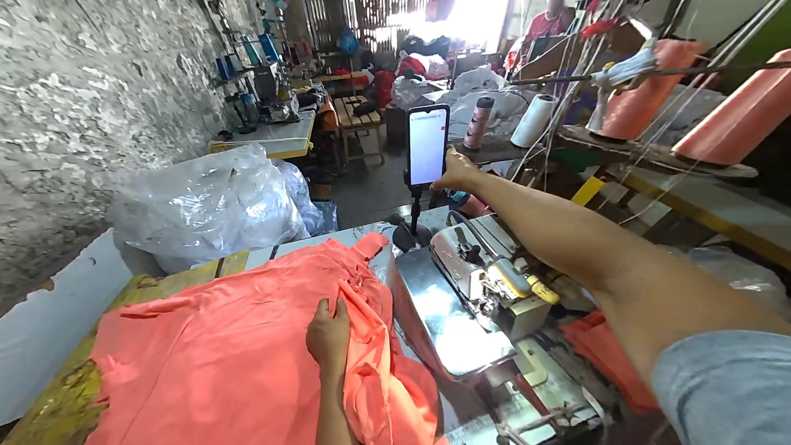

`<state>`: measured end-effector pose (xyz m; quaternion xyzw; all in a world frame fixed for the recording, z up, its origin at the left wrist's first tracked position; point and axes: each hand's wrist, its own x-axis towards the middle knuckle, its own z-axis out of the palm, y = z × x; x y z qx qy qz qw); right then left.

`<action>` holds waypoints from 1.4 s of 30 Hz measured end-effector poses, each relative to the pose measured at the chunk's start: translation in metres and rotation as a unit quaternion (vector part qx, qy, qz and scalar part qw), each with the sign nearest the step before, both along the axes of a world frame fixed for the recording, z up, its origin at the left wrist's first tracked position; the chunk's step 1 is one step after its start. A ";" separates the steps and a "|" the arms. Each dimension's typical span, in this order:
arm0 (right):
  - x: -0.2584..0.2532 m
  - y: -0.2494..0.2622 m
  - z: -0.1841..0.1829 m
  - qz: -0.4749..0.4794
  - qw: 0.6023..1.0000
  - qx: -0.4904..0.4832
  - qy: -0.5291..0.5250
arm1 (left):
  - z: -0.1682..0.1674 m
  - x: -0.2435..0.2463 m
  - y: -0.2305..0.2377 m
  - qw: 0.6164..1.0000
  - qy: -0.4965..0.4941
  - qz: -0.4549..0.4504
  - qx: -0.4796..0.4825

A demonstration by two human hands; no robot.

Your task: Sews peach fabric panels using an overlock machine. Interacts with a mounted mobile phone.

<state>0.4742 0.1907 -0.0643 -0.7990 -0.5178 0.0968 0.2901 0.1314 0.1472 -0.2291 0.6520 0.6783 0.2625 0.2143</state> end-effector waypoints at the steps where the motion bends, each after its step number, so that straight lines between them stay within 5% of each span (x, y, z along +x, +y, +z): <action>1: 0.000 0.001 -0.001 0.000 1.000 0.006 0.003 | 0.000 0.000 0.000 1.000 -0.001 0.000 0.000; 28: 0.017 -0.001 0.001 0.068 0.998 0.002 -0.016 | 0.001 0.000 0.000 1.000 0.004 0.001 -0.006; 36: -0.001 0.000 0.013 -0.001 0.974 0.192 0.119 | -0.001 0.001 0.000 1.000 0.008 0.001 -0.003; 42: -0.008 0.007 0.003 0.036 0.950 0.261 0.168 | -0.001 0.001 0.000 1.000 0.004 0.000 -0.001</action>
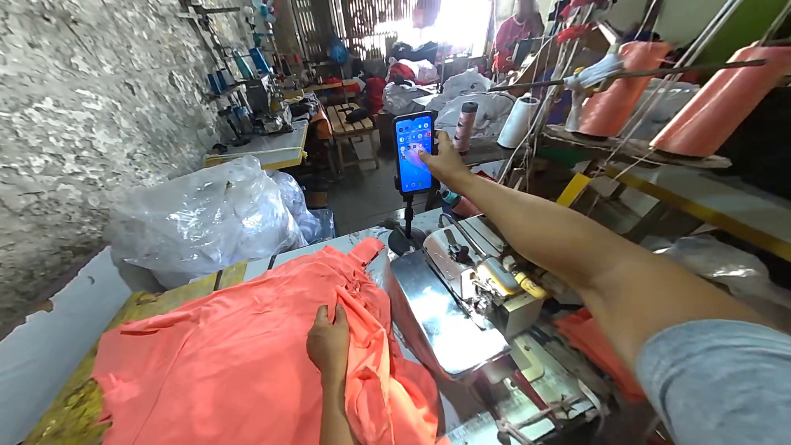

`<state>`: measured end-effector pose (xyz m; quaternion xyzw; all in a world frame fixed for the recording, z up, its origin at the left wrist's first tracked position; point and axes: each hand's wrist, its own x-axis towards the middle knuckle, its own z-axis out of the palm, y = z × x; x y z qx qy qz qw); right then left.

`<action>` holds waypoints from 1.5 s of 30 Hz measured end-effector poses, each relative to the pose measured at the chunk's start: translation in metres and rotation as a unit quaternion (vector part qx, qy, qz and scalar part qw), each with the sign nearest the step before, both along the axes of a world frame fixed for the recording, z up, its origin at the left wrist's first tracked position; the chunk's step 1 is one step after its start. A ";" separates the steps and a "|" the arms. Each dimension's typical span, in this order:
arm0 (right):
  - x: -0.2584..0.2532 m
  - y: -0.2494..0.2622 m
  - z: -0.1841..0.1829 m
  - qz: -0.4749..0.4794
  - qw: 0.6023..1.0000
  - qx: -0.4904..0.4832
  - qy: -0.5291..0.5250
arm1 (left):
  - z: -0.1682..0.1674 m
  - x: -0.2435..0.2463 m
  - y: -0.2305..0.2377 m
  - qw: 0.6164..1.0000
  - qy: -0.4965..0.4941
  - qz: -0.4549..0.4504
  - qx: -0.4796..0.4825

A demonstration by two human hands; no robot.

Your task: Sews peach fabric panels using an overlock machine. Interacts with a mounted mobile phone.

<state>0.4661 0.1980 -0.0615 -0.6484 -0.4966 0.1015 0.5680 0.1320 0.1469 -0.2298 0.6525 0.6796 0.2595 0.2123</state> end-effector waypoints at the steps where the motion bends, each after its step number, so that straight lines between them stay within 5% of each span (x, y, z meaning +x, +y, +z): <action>1: -0.001 0.000 0.000 -0.004 1.000 0.005 -0.005 | 0.000 0.000 0.000 1.000 -0.001 0.001 0.002; 45: -0.005 0.000 0.005 -0.044 0.999 -0.003 -0.032 | 0.001 0.000 0.001 1.000 0.003 -0.007 -0.009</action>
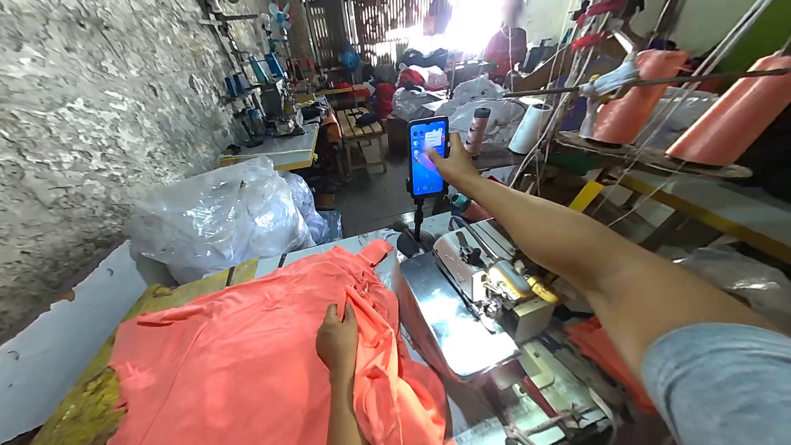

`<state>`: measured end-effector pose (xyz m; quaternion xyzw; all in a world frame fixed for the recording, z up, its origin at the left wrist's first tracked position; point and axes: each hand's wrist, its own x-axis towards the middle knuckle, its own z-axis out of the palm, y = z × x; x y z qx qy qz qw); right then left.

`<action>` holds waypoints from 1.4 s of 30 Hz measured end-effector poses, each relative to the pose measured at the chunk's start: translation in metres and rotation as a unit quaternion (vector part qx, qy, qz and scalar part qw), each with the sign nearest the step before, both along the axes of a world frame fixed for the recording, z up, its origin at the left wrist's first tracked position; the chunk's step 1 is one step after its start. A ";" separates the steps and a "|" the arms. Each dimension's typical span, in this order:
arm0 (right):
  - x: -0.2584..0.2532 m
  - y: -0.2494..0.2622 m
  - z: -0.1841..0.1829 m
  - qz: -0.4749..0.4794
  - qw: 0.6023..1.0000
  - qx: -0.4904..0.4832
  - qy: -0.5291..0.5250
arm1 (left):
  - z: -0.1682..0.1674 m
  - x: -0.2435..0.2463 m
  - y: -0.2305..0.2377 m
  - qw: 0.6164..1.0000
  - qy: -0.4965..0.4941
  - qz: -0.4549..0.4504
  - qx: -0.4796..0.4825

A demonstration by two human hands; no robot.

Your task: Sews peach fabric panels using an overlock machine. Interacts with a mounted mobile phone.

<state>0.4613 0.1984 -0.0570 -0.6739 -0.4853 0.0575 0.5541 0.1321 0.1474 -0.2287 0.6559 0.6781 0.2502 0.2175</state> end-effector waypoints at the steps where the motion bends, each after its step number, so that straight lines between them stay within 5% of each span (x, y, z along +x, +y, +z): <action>1: 0.000 0.000 0.000 0.002 1.000 0.003 0.007 | 0.000 0.000 0.000 1.000 0.001 0.002 0.001; 29: 0.014 -0.001 0.005 0.028 0.998 -0.039 0.031 | -0.002 -0.001 0.001 1.000 -0.005 -0.001 0.005; 35: 0.034 -0.009 -0.002 0.065 0.983 -0.158 -0.069 | 0.000 0.000 0.000 1.000 -0.003 0.003 0.006; 42: 0.038 -0.006 -0.004 0.072 0.981 -0.155 -0.094 | -0.002 0.000 0.001 1.000 -0.005 0.004 0.003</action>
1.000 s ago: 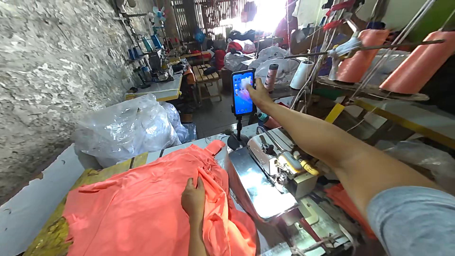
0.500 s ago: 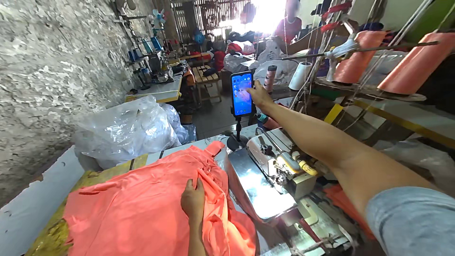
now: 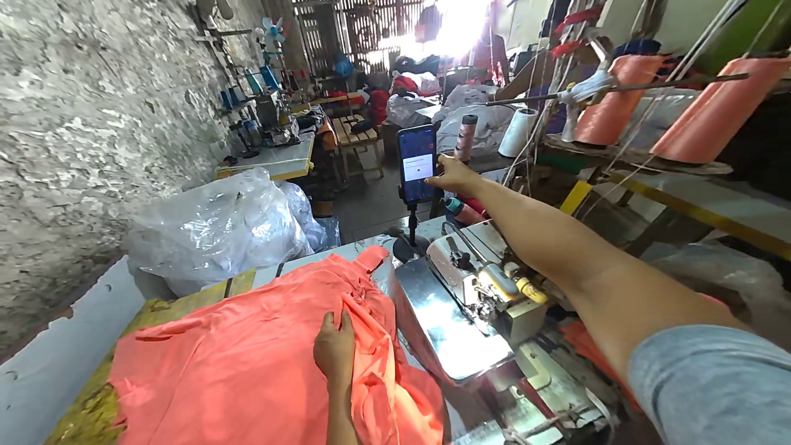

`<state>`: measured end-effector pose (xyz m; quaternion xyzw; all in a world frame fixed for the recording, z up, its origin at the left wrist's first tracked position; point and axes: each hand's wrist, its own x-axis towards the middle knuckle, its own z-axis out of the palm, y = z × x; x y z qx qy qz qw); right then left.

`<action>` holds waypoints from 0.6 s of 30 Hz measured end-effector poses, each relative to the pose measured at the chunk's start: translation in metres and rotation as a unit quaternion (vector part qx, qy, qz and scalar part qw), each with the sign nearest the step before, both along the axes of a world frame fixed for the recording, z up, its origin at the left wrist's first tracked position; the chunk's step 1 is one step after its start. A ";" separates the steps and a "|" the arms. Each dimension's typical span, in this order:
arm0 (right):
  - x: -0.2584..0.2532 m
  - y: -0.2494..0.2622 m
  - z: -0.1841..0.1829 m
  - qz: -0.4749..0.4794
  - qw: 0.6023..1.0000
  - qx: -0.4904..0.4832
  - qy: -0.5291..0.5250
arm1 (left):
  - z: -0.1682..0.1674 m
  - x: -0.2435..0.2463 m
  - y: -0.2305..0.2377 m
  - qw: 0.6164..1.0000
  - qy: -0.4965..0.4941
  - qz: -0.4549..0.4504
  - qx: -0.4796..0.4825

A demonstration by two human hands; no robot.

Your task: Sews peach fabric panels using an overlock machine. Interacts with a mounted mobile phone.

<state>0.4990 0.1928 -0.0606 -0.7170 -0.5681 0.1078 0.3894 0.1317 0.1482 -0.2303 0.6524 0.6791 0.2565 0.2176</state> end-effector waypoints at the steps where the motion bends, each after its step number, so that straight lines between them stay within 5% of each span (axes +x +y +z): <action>1: 0.001 -0.001 0.000 0.001 1.000 0.001 0.002 | 0.000 0.000 0.000 1.000 -0.001 0.000 0.000; 18: 0.002 -0.001 -0.003 -0.003 0.999 -0.035 0.003 | 0.000 -0.001 0.000 1.000 -0.003 -0.006 0.001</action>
